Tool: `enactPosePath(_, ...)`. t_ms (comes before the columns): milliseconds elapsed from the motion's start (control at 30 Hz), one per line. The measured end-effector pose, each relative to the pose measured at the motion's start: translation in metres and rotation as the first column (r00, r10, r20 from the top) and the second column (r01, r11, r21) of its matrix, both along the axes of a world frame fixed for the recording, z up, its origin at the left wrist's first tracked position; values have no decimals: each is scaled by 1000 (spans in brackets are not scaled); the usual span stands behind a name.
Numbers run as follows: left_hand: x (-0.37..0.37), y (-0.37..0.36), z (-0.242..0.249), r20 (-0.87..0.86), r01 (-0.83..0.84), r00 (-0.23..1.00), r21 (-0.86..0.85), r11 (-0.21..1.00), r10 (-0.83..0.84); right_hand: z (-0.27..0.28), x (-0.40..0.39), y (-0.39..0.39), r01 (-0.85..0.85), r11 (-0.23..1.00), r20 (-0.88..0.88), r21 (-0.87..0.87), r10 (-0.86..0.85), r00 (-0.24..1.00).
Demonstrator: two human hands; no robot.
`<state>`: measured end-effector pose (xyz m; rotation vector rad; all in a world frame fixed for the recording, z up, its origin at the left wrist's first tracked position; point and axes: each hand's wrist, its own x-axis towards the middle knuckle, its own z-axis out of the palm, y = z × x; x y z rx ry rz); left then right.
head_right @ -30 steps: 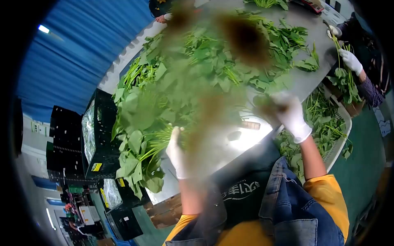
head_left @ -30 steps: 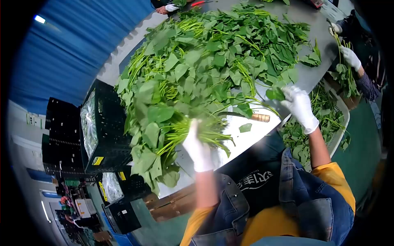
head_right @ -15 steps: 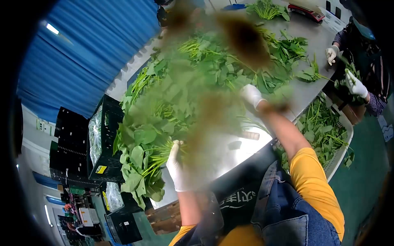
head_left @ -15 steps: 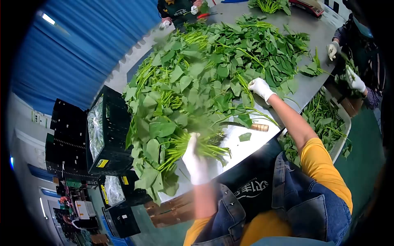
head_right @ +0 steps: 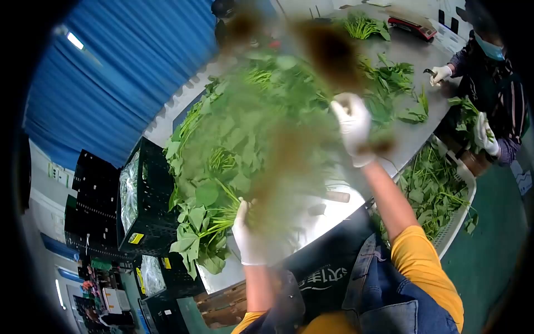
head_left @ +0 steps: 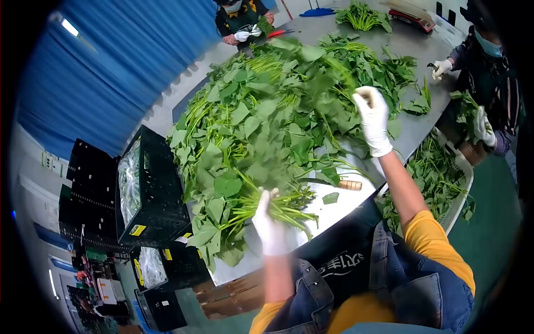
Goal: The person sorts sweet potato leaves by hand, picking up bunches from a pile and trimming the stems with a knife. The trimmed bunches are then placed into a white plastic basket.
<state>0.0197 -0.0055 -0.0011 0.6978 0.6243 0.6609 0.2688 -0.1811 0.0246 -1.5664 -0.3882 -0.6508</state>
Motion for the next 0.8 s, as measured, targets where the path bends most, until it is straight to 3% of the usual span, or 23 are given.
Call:
enactPosePath(33,-1,-1,1,-7,-13,1000,-7,1000,13,6,-3,-4,96,993,9,67,-97,995)
enactPosePath(67,-2,-2,3,-20,-18,1000,-40,999,17,10,-6,-3,60,994,-48,86,-56,997)
enactPosePath(100,-4,-2,4,-27,-20,999,-69,997,18,4,0,2,0,999,-156,-50,-8,988)
enactPosePath(133,-9,1,-4,-123,33,992,196,980,-9,-4,-2,5,-103,971,-173,-217,66,983)
enactPosePath(167,-10,4,-8,-120,34,993,200,979,-10,-10,-6,8,-199,906,-196,-373,132,972)
enactPosePath(200,-7,8,-10,-91,17,996,171,985,-1,-20,-19,18,-246,934,-116,-258,223,968)
enactPosePath(267,-3,1,-6,-7,27,1000,101,995,-26,-20,-45,27,-202,906,-16,-372,212,977)
enactPosePath(300,-3,-1,-11,-15,18,1000,95,995,-17,-28,-51,34,-248,852,-95,-460,231,968)
enactPosePath(367,6,2,-20,-150,71,989,381,922,-14,-28,-71,42,-198,774,12,-601,257,966)
enactPosePath(400,9,-5,-5,-207,51,978,236,970,-1,-32,-77,49,-211,724,-16,-657,266,964)
enactPosePath(500,18,-3,-20,-167,73,985,249,966,-31,-20,-102,61,-170,617,3,-768,270,963)
enactPosePath(567,20,-1,-25,-154,140,984,358,923,-90,-16,-110,57,-313,750,199,-583,505,840)
enactPosePath(600,23,-2,-22,-167,143,983,402,905,-82,-4,-124,65,-227,679,72,-698,382,921)
enactPosePath(633,26,-3,-18,-179,147,981,443,884,-73,-13,-125,67,-323,747,96,-581,457,884)
enactPosePath(667,30,-6,-15,-181,144,981,442,885,-70,-13,-130,67,-370,700,49,-611,500,865)
enactPosePath(700,34,-9,-9,-84,83,995,271,959,-62,-11,-135,68,-415,651,1,-636,538,843)
enactPosePath(733,36,-11,-5,13,36,999,85,996,-37,-2,-144,70,-323,555,-45,-767,455,889)
enactPosePath(800,36,-13,-2,1,47,999,119,992,-47,-6,-146,71,-330,545,-59,-771,454,889)
